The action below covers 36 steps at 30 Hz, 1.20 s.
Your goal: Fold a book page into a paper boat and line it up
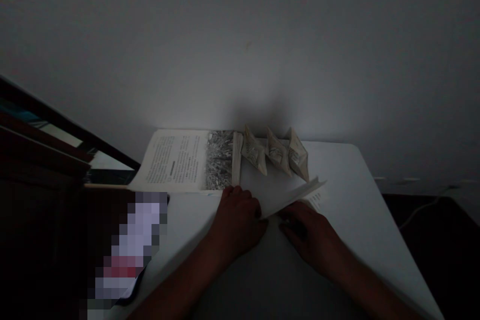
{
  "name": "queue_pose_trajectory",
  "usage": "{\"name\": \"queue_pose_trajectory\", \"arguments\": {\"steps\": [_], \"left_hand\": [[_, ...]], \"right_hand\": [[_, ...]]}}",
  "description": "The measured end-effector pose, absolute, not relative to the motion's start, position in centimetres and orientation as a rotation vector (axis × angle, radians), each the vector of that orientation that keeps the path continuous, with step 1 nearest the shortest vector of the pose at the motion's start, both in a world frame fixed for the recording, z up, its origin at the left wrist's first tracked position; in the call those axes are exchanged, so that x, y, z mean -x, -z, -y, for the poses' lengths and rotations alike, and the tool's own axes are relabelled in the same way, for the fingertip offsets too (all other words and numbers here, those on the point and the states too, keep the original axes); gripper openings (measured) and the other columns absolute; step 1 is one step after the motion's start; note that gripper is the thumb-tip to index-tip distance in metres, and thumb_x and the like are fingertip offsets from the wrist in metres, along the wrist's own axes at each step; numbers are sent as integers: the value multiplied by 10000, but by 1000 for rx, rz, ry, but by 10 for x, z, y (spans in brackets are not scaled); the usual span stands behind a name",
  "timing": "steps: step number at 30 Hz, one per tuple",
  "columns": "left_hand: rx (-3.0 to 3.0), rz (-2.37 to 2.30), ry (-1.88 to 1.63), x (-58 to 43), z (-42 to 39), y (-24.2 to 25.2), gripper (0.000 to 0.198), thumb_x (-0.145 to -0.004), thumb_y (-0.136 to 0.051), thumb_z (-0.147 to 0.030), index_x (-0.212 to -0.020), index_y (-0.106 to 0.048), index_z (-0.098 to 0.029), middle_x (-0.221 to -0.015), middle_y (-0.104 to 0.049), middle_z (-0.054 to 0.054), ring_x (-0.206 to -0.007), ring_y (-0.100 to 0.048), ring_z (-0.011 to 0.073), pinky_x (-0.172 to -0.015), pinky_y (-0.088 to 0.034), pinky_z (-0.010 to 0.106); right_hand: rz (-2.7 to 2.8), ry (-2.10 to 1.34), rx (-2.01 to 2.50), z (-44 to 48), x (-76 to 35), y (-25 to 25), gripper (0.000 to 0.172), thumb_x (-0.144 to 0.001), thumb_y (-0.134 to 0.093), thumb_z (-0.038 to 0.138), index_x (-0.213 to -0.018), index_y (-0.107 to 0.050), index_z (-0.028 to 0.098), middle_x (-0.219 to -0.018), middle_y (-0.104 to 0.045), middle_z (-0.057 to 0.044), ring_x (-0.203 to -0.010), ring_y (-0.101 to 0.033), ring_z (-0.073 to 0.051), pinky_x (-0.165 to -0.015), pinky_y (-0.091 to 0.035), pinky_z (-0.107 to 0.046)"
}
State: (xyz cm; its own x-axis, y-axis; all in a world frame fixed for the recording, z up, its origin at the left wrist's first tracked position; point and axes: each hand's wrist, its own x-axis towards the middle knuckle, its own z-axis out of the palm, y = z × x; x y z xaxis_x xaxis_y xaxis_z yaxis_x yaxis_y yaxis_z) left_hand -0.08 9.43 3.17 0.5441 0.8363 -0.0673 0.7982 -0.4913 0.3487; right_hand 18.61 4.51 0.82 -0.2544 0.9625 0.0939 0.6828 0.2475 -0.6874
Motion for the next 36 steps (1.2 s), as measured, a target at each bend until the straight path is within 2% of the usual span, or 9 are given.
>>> {"name": "queue_pose_trajectory", "arguments": {"steps": [7,13,18,28,36], "left_hand": [[-2490,-1346,-174,-11,-93,-29,302,-689,-660,-476,-736,-654,-178,-791,-595,63,-869,-505,254,-827,-330,408],[-2494,-1349,-172,-13,-94,-29,369,-701,-628,-542,-735,-657,-176,-796,-604,72,-883,-508,263,-815,-329,415],[-2514,-1336,-108,-9,-98,-32,289,-701,-654,-478,-698,-668,-190,-773,-617,66,-860,-520,263,-801,-326,427],[-2504,-1365,-81,4,-99,-31,156,-725,-628,-346,-747,-671,-198,-796,-622,52,-847,-527,245,-787,-330,413],[-2467,-1328,-105,-3,-101,-33,229,-683,-676,-420,-755,-663,-203,-821,-619,53,-888,-516,262,-793,-321,415]], "right_hand": [[2022,-771,1515,-46,-187,-9,146,-772,-546,122,-892,-567,204,-850,-604,-41,-785,-582,-191,-690,-478,-333],[2030,-828,1450,-46,-192,-11,205,-779,-529,112,-946,-574,223,-880,-625,-38,-805,-594,-186,-702,-482,-330],[2016,-847,1462,-46,-193,-14,163,-771,-524,103,-886,-558,215,-888,-625,-41,-815,-592,-186,-716,-485,-336],[2024,-836,1461,-46,-196,-11,191,-775,-528,96,-924,-558,211,-864,-610,-30,-775,-583,-165,-687,-482,-305],[1992,-916,1435,-47,-195,-12,247,-753,-522,61,-944,-553,215,-898,-605,-23,-827,-576,-164,-729,-466,-306]]}}
